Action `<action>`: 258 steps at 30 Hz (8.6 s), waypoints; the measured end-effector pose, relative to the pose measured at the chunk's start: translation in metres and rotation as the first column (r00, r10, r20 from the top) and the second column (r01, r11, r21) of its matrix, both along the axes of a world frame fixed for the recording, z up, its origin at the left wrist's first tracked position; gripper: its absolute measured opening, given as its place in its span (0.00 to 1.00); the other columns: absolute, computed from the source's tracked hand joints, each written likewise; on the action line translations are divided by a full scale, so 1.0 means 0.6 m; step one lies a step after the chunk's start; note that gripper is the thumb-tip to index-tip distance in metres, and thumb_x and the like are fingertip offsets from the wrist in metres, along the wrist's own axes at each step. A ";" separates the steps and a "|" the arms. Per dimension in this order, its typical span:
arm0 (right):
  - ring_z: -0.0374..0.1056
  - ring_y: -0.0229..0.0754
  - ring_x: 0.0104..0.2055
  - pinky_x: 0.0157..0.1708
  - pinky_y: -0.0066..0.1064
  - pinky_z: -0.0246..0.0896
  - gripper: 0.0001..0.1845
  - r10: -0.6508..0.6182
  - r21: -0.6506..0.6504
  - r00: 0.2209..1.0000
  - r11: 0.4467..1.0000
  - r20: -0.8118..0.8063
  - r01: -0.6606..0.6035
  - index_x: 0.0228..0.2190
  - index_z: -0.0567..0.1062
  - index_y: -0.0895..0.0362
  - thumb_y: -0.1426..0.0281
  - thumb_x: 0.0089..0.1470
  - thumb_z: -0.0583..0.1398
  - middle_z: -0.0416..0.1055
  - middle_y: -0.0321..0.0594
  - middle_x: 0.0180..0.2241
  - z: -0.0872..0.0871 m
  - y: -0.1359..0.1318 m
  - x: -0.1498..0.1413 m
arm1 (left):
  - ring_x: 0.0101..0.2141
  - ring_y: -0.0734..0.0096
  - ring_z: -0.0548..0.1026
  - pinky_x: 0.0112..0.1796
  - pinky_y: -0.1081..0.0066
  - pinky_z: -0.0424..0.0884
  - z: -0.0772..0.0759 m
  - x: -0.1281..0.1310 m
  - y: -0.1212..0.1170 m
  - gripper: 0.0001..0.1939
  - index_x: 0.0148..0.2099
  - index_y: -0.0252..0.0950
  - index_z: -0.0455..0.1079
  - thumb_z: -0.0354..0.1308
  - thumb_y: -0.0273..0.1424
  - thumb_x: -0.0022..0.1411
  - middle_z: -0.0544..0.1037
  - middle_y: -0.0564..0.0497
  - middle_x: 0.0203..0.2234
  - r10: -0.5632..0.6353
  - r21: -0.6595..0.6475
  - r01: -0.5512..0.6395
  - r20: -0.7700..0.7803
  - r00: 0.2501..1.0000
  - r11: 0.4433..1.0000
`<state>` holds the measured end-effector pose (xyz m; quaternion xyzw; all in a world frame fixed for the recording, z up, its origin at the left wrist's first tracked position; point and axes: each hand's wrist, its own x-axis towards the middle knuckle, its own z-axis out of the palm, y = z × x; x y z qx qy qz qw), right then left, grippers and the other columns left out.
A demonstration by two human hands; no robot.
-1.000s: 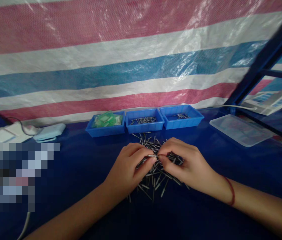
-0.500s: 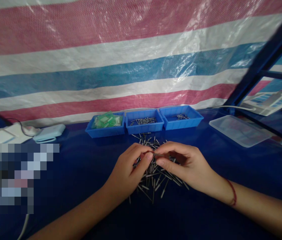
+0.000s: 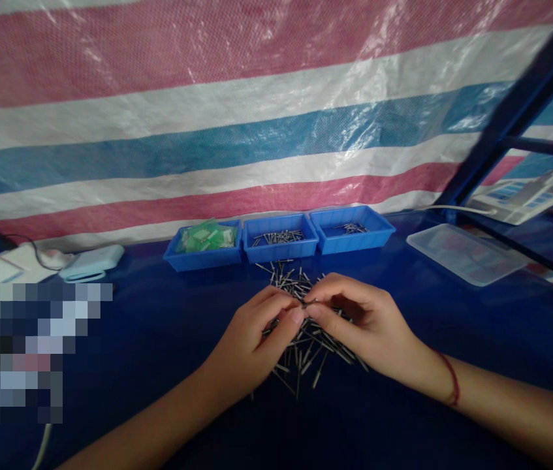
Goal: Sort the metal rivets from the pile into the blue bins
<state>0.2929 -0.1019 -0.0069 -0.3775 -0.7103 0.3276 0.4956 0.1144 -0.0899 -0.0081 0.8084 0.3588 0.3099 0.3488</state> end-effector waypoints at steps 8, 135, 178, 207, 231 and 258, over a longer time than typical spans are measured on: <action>0.63 0.36 0.25 0.22 0.29 0.58 0.04 0.000 0.003 1.000 1.000 0.016 0.000 0.30 0.72 0.58 0.70 0.53 0.58 0.68 0.37 0.24 0.000 -0.003 0.000 | 0.29 0.76 0.67 0.30 0.74 0.61 -0.002 0.000 -0.001 0.07 0.37 0.36 0.67 0.49 0.30 0.65 0.68 0.54 0.27 0.036 0.002 -0.036 -0.017 0.999 0.999; 0.64 0.35 0.28 0.27 0.30 0.60 0.06 0.082 -0.032 0.991 0.996 0.108 -0.079 0.31 0.75 0.57 0.69 0.54 0.58 0.70 0.38 0.28 -0.006 0.001 -0.002 | 0.26 0.76 0.69 0.28 0.75 0.64 0.023 -0.006 -0.009 0.04 0.33 0.37 0.67 0.56 0.32 0.58 0.71 0.56 0.24 0.221 0.117 -0.215 -0.039 0.975 0.970; 0.63 0.35 0.24 0.26 0.28 0.56 0.19 -0.103 -0.007 0.876 0.993 0.471 0.120 0.21 0.73 0.56 0.60 0.57 0.53 0.69 0.35 0.21 -0.009 0.072 0.060 | 0.36 0.70 0.71 0.38 0.72 0.64 0.053 -0.115 0.064 0.09 0.40 0.40 0.72 0.53 0.30 0.58 0.69 0.52 0.37 -0.287 -0.237 0.175 -0.613 0.736 0.956; 0.68 0.38 0.31 0.28 0.29 0.63 0.07 -0.007 -0.063 0.994 0.998 0.111 0.014 0.33 0.74 0.54 0.66 0.53 0.59 0.73 0.39 0.31 -0.008 0.013 0.007 | 0.28 0.77 0.66 0.32 0.75 0.62 0.000 -0.013 0.016 0.07 0.37 0.34 0.64 0.51 0.34 0.61 0.67 0.55 0.27 0.025 -0.407 0.038 0.147 0.989 0.913; 0.66 0.36 0.28 0.26 0.30 0.59 0.06 0.041 -0.092 0.998 0.995 0.045 -0.036 0.31 0.75 0.57 0.69 0.53 0.59 0.71 0.38 0.28 -0.001 0.000 0.004 | 0.25 0.78 0.64 0.26 0.76 0.59 0.017 0.000 0.000 0.08 0.37 0.35 0.68 0.54 0.34 0.60 0.69 0.56 0.25 0.001 -0.263 -0.014 -0.049 0.999 0.965; 0.64 0.35 0.29 0.31 0.28 0.61 0.09 0.104 0.012 0.974 0.994 0.200 -0.109 0.29 0.72 0.57 0.70 0.58 0.53 0.69 0.36 0.27 -0.002 -0.001 0.001 | 0.25 0.76 0.69 0.26 0.75 0.64 0.020 -0.009 0.002 0.09 0.37 0.37 0.67 0.57 0.37 0.57 0.72 0.55 0.26 0.220 -0.119 -0.214 0.035 0.975 0.970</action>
